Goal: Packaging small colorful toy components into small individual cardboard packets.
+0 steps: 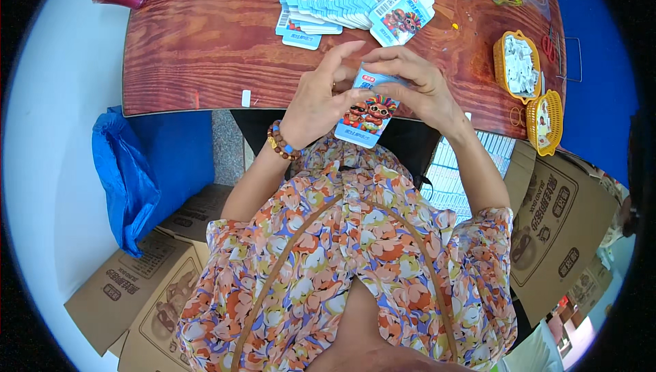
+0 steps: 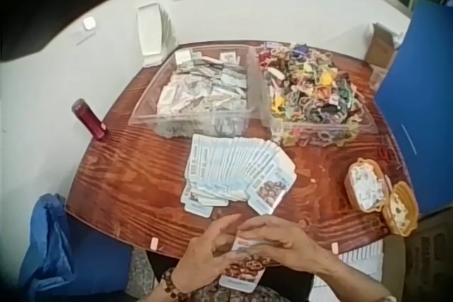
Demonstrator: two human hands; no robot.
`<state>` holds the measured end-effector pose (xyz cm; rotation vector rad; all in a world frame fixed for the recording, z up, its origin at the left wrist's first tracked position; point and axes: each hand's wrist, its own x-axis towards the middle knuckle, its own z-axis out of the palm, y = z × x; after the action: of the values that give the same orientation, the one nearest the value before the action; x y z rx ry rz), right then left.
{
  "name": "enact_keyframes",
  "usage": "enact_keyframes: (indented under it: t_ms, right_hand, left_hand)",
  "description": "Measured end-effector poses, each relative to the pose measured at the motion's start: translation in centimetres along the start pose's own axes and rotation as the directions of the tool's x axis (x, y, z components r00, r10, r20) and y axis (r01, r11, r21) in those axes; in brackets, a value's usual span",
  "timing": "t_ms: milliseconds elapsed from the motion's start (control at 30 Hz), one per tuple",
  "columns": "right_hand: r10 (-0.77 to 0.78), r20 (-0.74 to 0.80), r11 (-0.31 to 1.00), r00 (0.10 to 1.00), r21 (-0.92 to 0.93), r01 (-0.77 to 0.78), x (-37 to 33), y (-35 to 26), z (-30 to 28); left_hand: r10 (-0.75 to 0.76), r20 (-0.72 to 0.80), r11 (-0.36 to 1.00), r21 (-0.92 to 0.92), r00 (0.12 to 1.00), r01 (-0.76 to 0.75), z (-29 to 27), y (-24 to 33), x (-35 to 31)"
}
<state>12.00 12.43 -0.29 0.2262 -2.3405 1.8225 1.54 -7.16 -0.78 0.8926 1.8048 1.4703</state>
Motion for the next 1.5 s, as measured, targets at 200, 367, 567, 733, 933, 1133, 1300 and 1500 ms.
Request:
enact_keyframes:
  t_ms: [200,367,567,733,933,1133,1300,1500]
  right_hand:
    - [0.082,-0.080,0.985,0.993,-0.146,-0.093,-0.3,-1.2,0.2]
    - [0.012,0.015,0.965,1.000,-0.262,-0.007,-0.7,-1.5,0.3]
    - [-0.033,-0.145,0.955,0.989,-0.297,-0.012,-0.5,-0.7,1.2]
    - [-0.025,-0.125,0.989,0.992,-0.145,0.007,-0.2,0.0,0.6]
    - [0.207,-0.164,0.920,0.965,-0.303,-0.248,-0.2,-0.7,0.6]
    - [0.521,-0.344,0.743,0.781,0.633,-0.218,1.9,1.2,-0.3]
    - [0.577,0.070,0.406,0.814,0.840,-0.360,6.6,2.1,3.7]
    - [0.143,-0.135,0.891,0.980,-0.413,-0.187,15.4,-0.1,0.7]
  left_hand:
    - [0.089,-0.016,0.995,-0.031,0.996,-0.090,0.2,0.2,-0.3]
    - [0.020,0.010,0.997,-0.069,1.000,-0.019,0.6,-0.2,-0.8]
    - [-0.002,-0.008,0.944,-0.331,1.000,-0.001,0.8,-1.2,-0.3]
    - [-0.010,0.027,0.966,-0.257,1.000,0.017,0.2,-0.6,0.2]
    - [-0.039,-0.140,0.973,-0.231,0.989,0.005,-0.8,-1.5,0.6]
    - [-0.220,-0.176,0.788,-0.612,0.960,0.068,-4.3,0.8,1.3]
    - [0.431,-0.379,0.898,0.270,0.819,-0.348,-2.2,-0.8,1.9]
    - [0.238,-0.561,0.942,-0.066,0.793,-0.329,-6.7,0.8,2.9]
